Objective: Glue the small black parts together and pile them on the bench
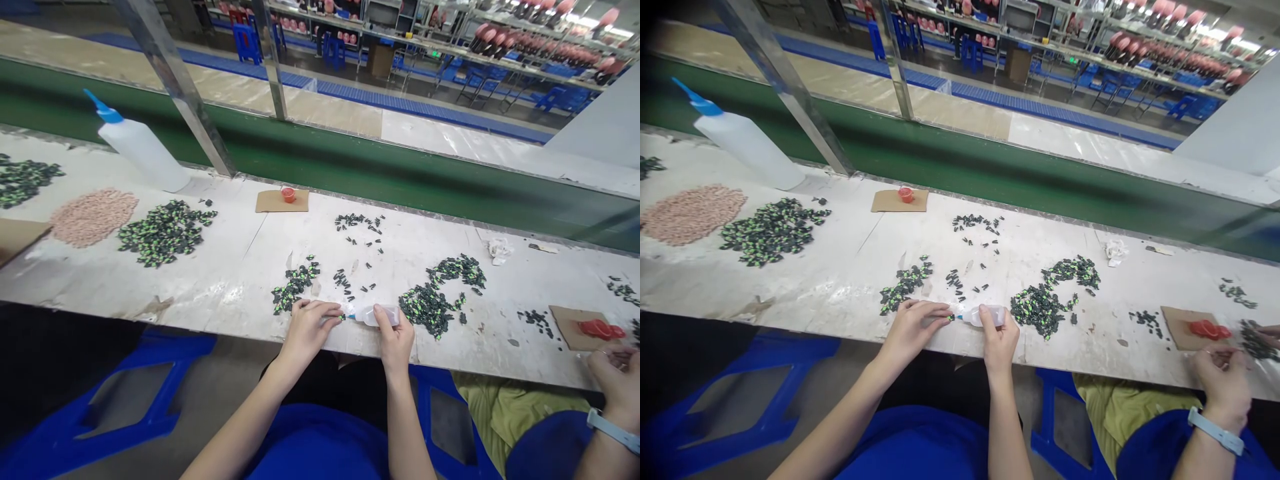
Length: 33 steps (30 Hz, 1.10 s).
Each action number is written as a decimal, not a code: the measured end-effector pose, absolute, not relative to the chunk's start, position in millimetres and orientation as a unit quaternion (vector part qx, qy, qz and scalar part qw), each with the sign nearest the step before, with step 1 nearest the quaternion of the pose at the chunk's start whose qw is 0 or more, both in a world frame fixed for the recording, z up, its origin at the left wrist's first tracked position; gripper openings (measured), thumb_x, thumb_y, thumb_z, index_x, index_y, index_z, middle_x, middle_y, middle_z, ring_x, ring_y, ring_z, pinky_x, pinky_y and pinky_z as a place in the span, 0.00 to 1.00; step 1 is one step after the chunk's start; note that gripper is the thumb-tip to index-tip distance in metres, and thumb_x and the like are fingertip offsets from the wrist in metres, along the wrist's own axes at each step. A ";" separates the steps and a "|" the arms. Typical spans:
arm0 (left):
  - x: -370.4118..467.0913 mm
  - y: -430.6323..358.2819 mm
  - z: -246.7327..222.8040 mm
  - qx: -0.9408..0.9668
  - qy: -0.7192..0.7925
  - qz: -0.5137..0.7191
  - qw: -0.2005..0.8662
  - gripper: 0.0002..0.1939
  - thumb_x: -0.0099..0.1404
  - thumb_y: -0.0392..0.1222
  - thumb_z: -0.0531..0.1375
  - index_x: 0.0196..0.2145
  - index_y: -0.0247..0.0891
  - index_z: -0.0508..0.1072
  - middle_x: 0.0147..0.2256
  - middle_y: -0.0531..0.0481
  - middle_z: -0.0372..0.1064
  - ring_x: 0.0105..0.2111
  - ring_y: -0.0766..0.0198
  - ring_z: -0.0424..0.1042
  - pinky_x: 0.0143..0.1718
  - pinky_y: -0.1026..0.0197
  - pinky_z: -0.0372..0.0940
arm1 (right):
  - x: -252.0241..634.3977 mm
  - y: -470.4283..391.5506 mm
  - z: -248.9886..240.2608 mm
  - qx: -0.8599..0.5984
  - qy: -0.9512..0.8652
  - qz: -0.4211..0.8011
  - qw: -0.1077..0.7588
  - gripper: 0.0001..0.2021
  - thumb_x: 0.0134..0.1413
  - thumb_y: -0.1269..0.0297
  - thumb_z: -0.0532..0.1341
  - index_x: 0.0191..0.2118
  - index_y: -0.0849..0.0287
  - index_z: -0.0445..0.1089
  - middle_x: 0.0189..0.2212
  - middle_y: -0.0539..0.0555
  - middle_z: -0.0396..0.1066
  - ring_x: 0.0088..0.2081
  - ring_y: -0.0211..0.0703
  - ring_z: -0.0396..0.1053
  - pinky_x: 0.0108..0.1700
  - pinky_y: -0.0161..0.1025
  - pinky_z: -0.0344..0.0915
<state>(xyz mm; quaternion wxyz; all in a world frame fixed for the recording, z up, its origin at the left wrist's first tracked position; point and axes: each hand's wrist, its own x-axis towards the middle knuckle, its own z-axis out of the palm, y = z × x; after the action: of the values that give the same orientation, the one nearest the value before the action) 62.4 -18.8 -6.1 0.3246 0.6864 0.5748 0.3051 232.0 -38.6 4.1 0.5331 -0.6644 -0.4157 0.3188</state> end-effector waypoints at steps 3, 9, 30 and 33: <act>62.6 -18.5 -4.0 0.683 0.579 0.302 0.328 0.07 0.58 0.36 0.65 0.35 0.44 0.76 0.34 0.52 0.80 0.41 0.56 0.77 0.51 0.47 0.56 | 232.1 -39.0 2.5 -0.664 -0.413 0.318 0.536 0.19 0.48 0.48 0.64 0.22 0.60 0.67 0.18 0.48 0.66 0.23 0.38 0.61 0.27 0.34 0.59; 63.9 -18.6 -0.4 0.677 0.586 0.300 0.330 0.07 0.57 0.34 0.66 0.34 0.44 0.76 0.34 0.53 0.80 0.42 0.55 0.78 0.51 0.47 0.55 | 233.0 -39.8 3.6 -0.661 -0.413 0.323 0.537 0.19 0.47 0.47 0.64 0.21 0.59 0.65 0.18 0.47 0.64 0.23 0.37 0.60 0.26 0.34 0.58; 63.8 -20.3 -1.9 0.681 0.587 0.295 0.323 0.07 0.59 0.35 0.64 0.36 0.44 0.76 0.35 0.52 0.80 0.42 0.56 0.77 0.54 0.46 0.53 | 234.3 -39.3 2.4 -0.654 -0.429 0.320 0.535 0.19 0.48 0.48 0.64 0.22 0.60 0.66 0.18 0.47 0.64 0.22 0.37 0.60 0.26 0.34 0.58; 63.3 -20.2 -1.8 0.683 0.583 0.299 0.323 0.06 0.59 0.37 0.64 0.36 0.45 0.76 0.35 0.52 0.80 0.41 0.56 0.77 0.53 0.46 0.54 | 234.3 -38.8 2.7 -0.655 -0.434 0.316 0.531 0.19 0.48 0.47 0.63 0.22 0.60 0.66 0.18 0.47 0.65 0.22 0.37 0.60 0.25 0.34 0.58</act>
<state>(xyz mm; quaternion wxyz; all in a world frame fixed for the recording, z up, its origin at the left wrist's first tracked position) 63.3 -20.2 -1.8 0.3232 0.6829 0.5830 0.2988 234.3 -38.8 2.7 0.5311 -0.6551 -0.4344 0.3163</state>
